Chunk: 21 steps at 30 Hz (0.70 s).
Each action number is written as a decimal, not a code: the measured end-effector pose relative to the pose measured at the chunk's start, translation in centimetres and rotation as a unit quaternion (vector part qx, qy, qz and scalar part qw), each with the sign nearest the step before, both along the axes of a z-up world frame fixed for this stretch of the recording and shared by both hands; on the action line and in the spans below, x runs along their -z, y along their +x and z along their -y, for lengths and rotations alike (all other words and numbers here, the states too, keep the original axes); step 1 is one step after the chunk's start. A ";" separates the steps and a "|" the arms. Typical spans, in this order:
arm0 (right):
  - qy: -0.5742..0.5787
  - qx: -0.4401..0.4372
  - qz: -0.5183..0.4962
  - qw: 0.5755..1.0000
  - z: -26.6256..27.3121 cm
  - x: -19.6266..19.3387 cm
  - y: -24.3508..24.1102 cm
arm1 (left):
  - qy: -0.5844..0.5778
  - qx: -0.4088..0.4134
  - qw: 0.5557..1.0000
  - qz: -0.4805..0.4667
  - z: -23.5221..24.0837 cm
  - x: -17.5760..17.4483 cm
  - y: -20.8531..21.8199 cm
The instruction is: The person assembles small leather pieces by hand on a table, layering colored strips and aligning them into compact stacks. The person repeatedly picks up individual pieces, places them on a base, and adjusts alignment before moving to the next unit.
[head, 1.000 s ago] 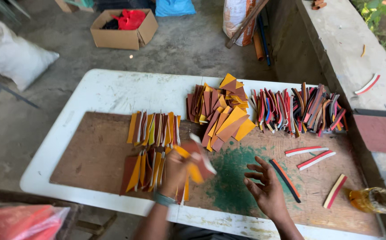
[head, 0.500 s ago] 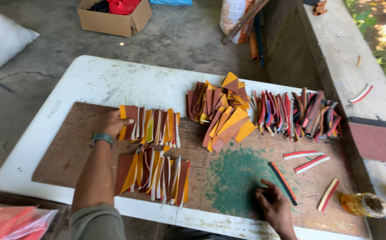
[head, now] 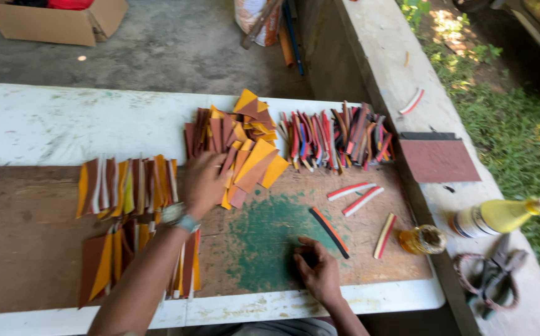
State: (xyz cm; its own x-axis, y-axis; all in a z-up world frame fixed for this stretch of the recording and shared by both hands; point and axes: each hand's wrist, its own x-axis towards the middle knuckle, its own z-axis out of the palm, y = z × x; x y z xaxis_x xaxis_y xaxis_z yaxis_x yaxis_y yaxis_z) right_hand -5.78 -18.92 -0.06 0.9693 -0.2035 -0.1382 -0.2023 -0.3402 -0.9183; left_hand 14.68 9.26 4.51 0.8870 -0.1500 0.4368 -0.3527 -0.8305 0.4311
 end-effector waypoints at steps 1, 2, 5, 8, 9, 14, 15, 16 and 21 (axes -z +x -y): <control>0.002 -0.005 0.014 1.000 -0.2 -0.2 -0.3 | 0.017 0.033 0.999 -0.031 2.9 0.1 0.9; 0.002 -0.006 0.027 1.000 0.0 -0.3 -0.8 | 0.032 0.070 0.995 -0.064 5.5 0.5 1.6; 0.100 0.011 0.009 0.995 1.7 -0.6 -2.9 | 0.109 0.019 0.991 -0.080 9.5 1.7 3.6; 0.045 0.085 0.048 0.994 4.9 -0.7 -3.7 | 0.089 0.056 0.991 0.080 9.2 2.1 3.6; -0.017 0.085 0.068 0.994 6.3 -0.6 -3.4 | 0.044 0.057 0.996 0.045 8.8 1.8 3.6; -0.233 0.094 0.089 0.964 11.6 0.0 2.3 | -0.167 0.015 0.979 -0.119 7.3 1.9 -1.4; -0.290 0.083 0.131 0.944 12.2 0.0 4.0 | -0.251 0.058 0.954 -0.152 7.4 2.0 -2.4; -0.312 0.060 0.113 0.941 12.9 0.0 5.6 | -0.333 0.089 0.920 -0.186 7.1 2.3 -4.1; -0.374 -0.043 0.123 0.918 13.0 -2.0 12.7 | -0.391 0.103 0.864 -0.301 6.5 3.1 -10.8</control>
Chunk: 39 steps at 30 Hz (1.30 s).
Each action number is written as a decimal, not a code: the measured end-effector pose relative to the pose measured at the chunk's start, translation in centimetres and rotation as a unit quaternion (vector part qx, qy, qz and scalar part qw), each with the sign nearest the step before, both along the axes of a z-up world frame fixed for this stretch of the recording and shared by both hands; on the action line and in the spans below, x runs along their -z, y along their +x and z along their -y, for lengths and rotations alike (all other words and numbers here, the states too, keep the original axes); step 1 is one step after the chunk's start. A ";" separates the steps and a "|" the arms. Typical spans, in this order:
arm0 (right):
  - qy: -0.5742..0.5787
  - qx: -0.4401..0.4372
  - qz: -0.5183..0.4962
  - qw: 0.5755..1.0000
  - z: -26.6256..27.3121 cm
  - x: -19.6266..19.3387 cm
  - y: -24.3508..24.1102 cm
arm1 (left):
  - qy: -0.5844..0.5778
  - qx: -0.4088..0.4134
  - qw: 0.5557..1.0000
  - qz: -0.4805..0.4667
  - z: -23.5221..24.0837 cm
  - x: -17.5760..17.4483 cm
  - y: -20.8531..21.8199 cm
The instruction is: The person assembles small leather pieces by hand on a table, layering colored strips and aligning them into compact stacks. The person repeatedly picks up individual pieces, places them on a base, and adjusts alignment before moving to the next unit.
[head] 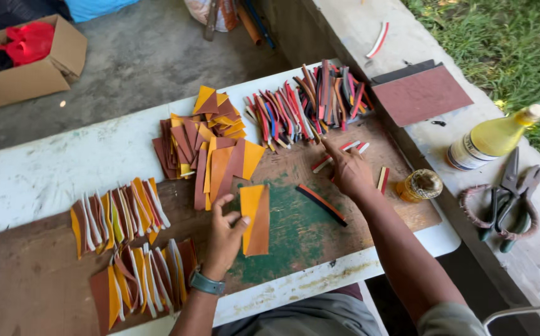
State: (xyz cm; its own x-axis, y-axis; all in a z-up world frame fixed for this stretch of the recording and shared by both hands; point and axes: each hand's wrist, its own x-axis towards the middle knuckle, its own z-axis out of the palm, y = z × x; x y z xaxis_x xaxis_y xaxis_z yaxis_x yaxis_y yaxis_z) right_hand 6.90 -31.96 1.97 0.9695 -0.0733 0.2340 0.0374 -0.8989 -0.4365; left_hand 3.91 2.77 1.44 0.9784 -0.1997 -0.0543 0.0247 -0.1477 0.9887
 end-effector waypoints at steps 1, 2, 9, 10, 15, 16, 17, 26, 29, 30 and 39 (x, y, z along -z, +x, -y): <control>-0.006 -0.020 -0.016 1.000 0.2 -0.7 0.4 | -0.006 0.003 1.000 -0.025 0.6 0.3 -1.2; -0.009 -0.032 -0.012 0.999 -0.1 -1.3 0.5 | -0.017 0.002 0.999 -0.043 0.7 0.4 -1.9; 0.117 -0.057 0.059 0.990 -4.2 -2.8 -3.2 | 0.066 -0.001 0.998 -0.015 0.4 1.3 -4.0; 0.124 -0.109 0.093 0.982 -5.8 -2.1 -5.0 | 0.098 -0.001 0.995 -0.007 0.5 1.4 -4.0; 0.214 -0.154 -0.051 0.963 -9.0 -0.8 -11.9 | 0.111 0.005 0.993 0.031 0.6 1.3 -4.0; 0.246 -0.112 -0.077 0.960 -9.1 -0.9 -12.3 | 0.112 0.016 0.993 0.041 0.6 1.1 -3.7; 0.240 -0.102 -0.067 0.963 -9.2 -1.1 -12.7 | 0.122 0.028 0.990 0.060 0.5 0.8 -3.5; 0.196 0.050 -0.193 0.960 -13.2 -3.7 -9.5 | 0.144 0.014 0.984 0.106 0.5 -0.6 -3.4; 0.094 0.019 -0.230 0.969 -14.3 -4.0 -8.4 | 0.173 -0.042 0.979 0.102 -0.3 -0.7 -3.8; 0.098 0.000 -0.199 0.975 -14.5 -3.9 -8.4 | 0.183 -0.044 0.976 0.110 -0.6 -0.7 -3.9; 0.125 -0.022 -0.154 0.980 -12.6 -2.9 -8.7 | 0.132 -0.042 0.990 0.034 -2.4 -0.4 -4.1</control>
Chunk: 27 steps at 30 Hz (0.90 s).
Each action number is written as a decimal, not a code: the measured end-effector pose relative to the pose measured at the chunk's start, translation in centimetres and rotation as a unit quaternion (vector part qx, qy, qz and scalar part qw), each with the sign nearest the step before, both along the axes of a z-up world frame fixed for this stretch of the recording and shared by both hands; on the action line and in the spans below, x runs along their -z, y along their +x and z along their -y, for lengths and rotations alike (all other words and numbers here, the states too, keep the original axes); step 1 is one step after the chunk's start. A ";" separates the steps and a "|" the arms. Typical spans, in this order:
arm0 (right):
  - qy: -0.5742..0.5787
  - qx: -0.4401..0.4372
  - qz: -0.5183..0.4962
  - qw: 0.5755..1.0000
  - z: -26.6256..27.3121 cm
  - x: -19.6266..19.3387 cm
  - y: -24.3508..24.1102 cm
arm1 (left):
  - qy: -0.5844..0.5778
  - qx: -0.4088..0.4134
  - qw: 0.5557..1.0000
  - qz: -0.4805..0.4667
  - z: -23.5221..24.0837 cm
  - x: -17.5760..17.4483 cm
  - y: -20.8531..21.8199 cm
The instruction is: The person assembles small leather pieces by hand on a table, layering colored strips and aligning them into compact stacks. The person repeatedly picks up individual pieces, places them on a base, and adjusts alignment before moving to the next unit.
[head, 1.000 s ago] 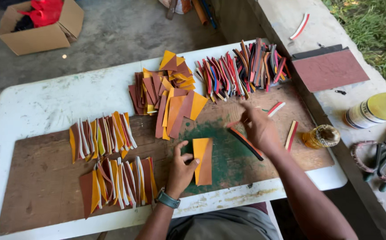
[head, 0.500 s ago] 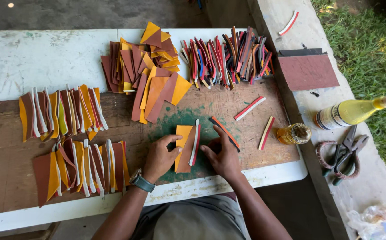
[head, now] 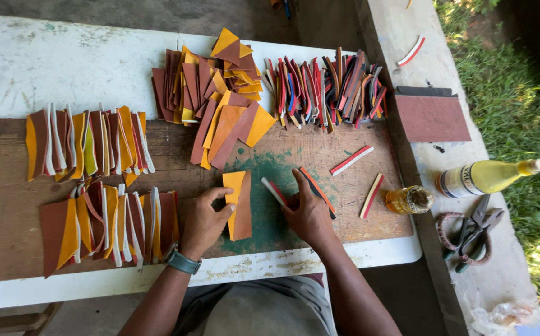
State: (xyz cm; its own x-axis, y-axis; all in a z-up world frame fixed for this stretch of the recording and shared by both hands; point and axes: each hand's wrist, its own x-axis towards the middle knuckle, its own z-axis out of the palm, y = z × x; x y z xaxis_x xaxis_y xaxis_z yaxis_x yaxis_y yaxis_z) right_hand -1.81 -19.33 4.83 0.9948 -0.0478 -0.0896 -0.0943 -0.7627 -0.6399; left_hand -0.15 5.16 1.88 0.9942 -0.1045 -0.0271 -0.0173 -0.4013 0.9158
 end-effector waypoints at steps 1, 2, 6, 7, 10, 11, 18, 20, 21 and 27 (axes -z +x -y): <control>0.014 0.015 -0.008 1.000 0.0 0.0 -0.1 | -0.003 0.009 1.000 -0.007 0.1 -0.1 -0.1; 0.036 0.005 -0.014 0.999 -0.1 0.0 -0.2 | 0.008 0.016 1.000 0.006 0.3 -0.2 -0.1; 0.109 -0.064 0.000 0.992 0.7 -0.5 -1.0 | 0.030 0.055 0.997 0.047 0.5 -0.7 -0.1; 0.124 -0.088 0.014 0.988 1.1 -0.6 -1.0 | 0.031 0.067 0.996 0.054 0.4 -0.8 0.1; 0.032 -0.165 0.071 0.983 2.0 -0.3 -1.4 | 0.044 0.101 0.994 0.023 0.1 -1.2 0.3; 0.032 -0.164 0.082 0.983 2.1 0.0 -1.6 | 0.046 0.104 0.993 0.025 0.3 -1.3 0.4; 0.013 -0.143 0.122 0.982 1.8 1.7 -2.4 | 0.063 0.087 0.994 0.036 1.8 -1.4 -0.3; 0.004 -0.140 0.119 0.983 1.7 1.8 -2.5 | 0.071 0.088 0.993 0.035 2.1 -1.4 0.0; 0.000 -0.135 0.110 0.985 1.7 1.8 -2.4 | 0.071 0.087 0.993 0.030 2.1 -1.4 0.1; -0.034 -0.155 0.125 0.979 1.1 2.1 -2.5 | 0.077 0.088 0.993 0.026 1.9 -1.0 0.5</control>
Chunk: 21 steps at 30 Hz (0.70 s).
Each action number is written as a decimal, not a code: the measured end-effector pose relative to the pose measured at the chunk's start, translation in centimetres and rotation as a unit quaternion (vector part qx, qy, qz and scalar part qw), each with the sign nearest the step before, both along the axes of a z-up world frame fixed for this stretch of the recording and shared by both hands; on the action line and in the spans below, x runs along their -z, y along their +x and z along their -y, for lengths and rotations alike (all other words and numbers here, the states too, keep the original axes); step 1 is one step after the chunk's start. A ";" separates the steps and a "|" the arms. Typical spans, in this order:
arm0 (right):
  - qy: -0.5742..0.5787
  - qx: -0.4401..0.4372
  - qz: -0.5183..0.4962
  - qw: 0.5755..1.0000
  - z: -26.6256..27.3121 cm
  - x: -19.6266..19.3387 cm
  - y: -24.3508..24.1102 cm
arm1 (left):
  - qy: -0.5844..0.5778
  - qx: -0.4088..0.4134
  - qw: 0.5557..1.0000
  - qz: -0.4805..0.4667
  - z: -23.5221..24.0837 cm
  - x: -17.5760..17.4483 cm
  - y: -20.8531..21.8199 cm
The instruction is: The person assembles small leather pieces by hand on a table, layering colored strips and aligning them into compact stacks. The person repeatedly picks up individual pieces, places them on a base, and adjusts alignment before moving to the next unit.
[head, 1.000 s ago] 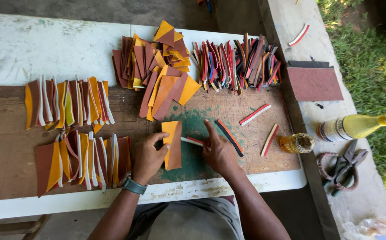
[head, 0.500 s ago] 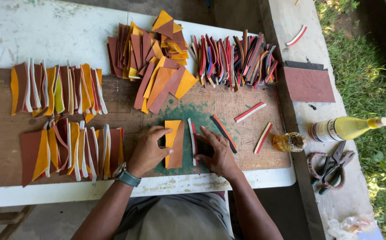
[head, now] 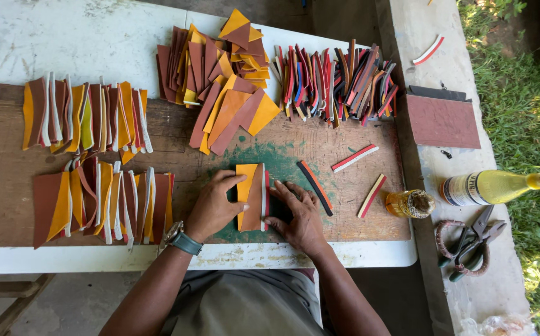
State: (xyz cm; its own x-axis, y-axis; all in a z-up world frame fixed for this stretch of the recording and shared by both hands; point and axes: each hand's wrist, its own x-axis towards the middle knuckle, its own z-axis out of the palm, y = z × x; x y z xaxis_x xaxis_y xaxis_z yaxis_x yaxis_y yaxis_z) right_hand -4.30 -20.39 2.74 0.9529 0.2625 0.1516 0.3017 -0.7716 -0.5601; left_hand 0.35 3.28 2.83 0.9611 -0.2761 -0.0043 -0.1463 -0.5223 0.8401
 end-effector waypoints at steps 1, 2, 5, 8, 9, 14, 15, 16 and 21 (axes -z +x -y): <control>0.000 0.001 -0.001 1.000 -0.1 0.1 -0.1 | 0.000 0.003 1.000 0.000 -0.1 0.1 0.0; -0.003 0.001 -0.004 1.000 -0.2 0.1 -0.1 | 0.004 0.005 1.000 -0.002 -0.2 0.1 -0.1; -0.008 0.002 -0.005 1.000 -0.1 0.0 0.0 | 0.014 0.015 1.000 -0.004 -0.3 0.1 0.4; -0.006 0.004 -0.005 1.000 -0.2 0.0 -0.1 | 0.025 0.021 0.999 -0.014 -0.4 -0.3 0.6; -0.009 0.005 -0.008 1.000 -0.3 -0.1 -0.1 | 0.028 0.022 0.999 -0.019 -0.3 -0.6 0.5; -0.025 -0.004 -0.006 1.000 -0.5 -0.2 -0.1 | 0.128 0.060 0.990 -0.026 0.7 -3.2 0.4; -0.022 -0.017 -0.001 1.000 -0.5 -0.3 -0.1 | 0.204 0.079 0.973 -0.078 1.1 -3.7 0.5; -0.019 -0.031 0.004 0.999 -0.5 -0.4 -0.1 | 0.278 0.098 0.947 -0.129 1.3 -4.2 0.6; -0.024 -0.036 -0.005 0.999 -0.5 -0.3 -0.2 | 0.339 0.177 0.924 -0.005 1.9 -4.6 1.8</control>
